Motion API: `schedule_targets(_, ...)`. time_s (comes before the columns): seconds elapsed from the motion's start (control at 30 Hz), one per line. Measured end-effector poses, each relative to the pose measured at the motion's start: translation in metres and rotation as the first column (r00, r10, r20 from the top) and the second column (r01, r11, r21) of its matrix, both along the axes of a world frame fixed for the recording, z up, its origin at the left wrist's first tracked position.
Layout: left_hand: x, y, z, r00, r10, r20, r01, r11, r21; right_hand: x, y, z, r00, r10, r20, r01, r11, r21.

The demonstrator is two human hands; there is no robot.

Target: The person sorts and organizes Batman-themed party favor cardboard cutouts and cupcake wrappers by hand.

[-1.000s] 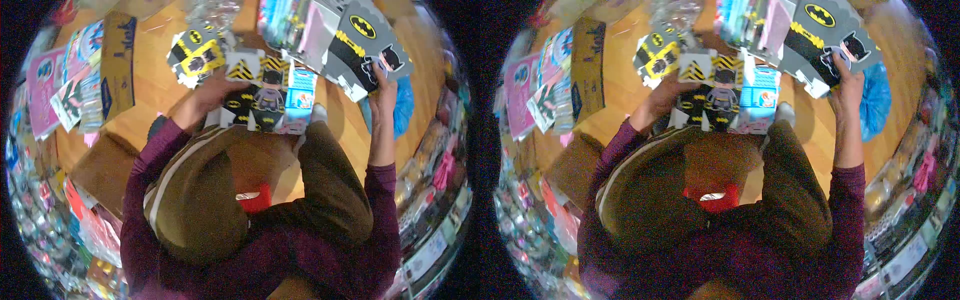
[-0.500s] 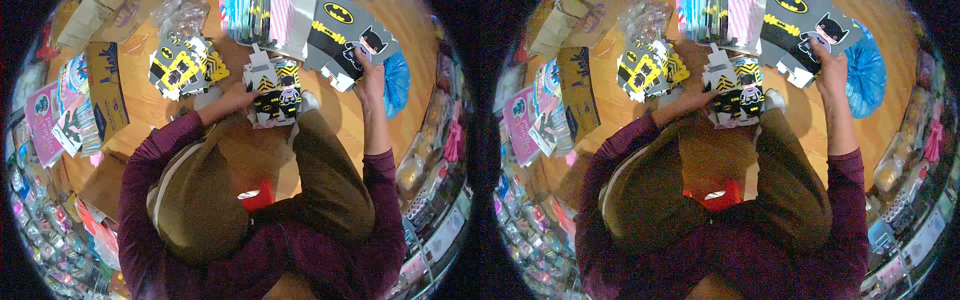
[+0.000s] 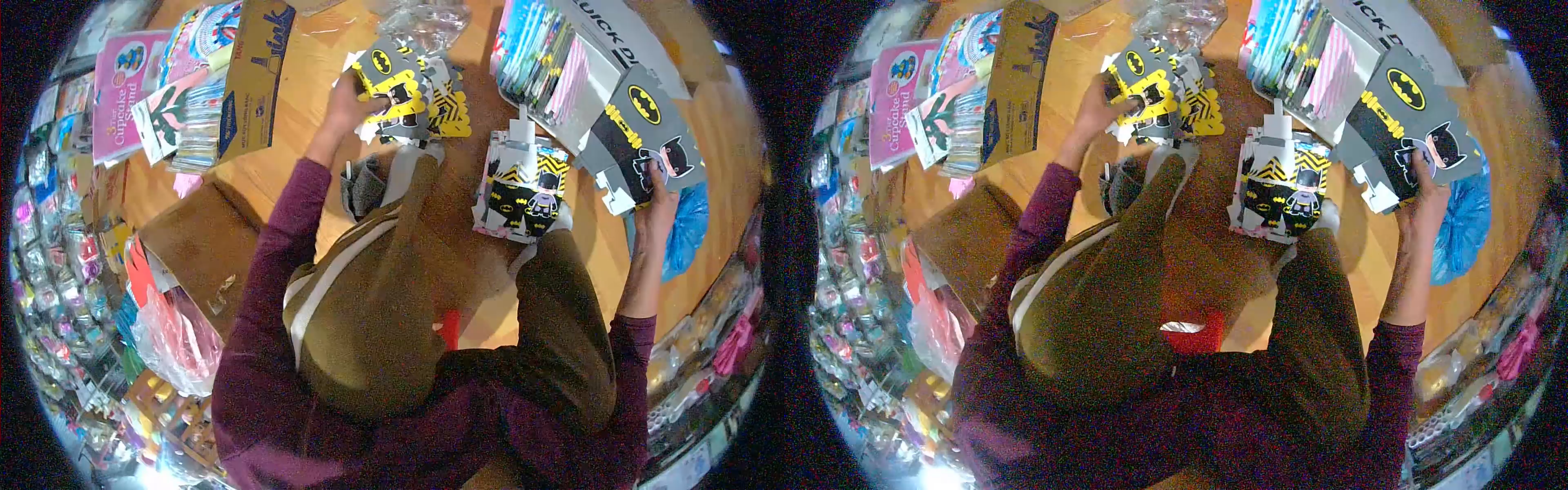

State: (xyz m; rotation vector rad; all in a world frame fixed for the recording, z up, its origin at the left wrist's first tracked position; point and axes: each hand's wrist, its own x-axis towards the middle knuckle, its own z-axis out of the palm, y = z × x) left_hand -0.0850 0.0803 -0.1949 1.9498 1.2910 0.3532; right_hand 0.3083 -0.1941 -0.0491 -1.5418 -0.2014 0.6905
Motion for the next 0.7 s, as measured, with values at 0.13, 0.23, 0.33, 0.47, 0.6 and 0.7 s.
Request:
schedule_targets(0.13,0.000,0.032,-0.005,0.965,-0.146,-0.220,0.188,0.964,0.188,-0.009,0.011,0.013,0.999,0.036,0.035,-0.038,0.999,0.029)
schedule_targets(0.23,0.018,0.025,0.015,0.938,-0.214,-0.274,0.260,0.955,0.143,-0.011,0.013,0.017,0.998,0.048,0.040,-0.048,0.999,0.002)
schedule_targets(0.33,0.024,0.016,0.025,0.894,-0.129,-0.430,0.244,0.944,0.223,-0.019,0.017,0.024,0.998,0.055,0.034,-0.054,0.998,-0.011)
schedule_targets(0.47,0.017,0.009,0.039,0.924,-0.074,-0.376,0.213,0.914,0.344,-0.023,0.018,0.030,0.995,0.081,0.055,-0.082,0.997,0.003)
schedule_targets(0.6,0.010,-0.003,0.043,0.973,-0.034,-0.229,0.112,0.935,0.336,-0.028,0.021,0.035,0.995,0.073,0.063,-0.072,0.997,-0.017)
schedule_targets(0.7,0.009,-0.012,0.043,0.987,0.008,-0.160,0.043,0.949,0.314,-0.024,0.020,0.030,0.995,0.068,0.069,-0.067,0.998,-0.016)
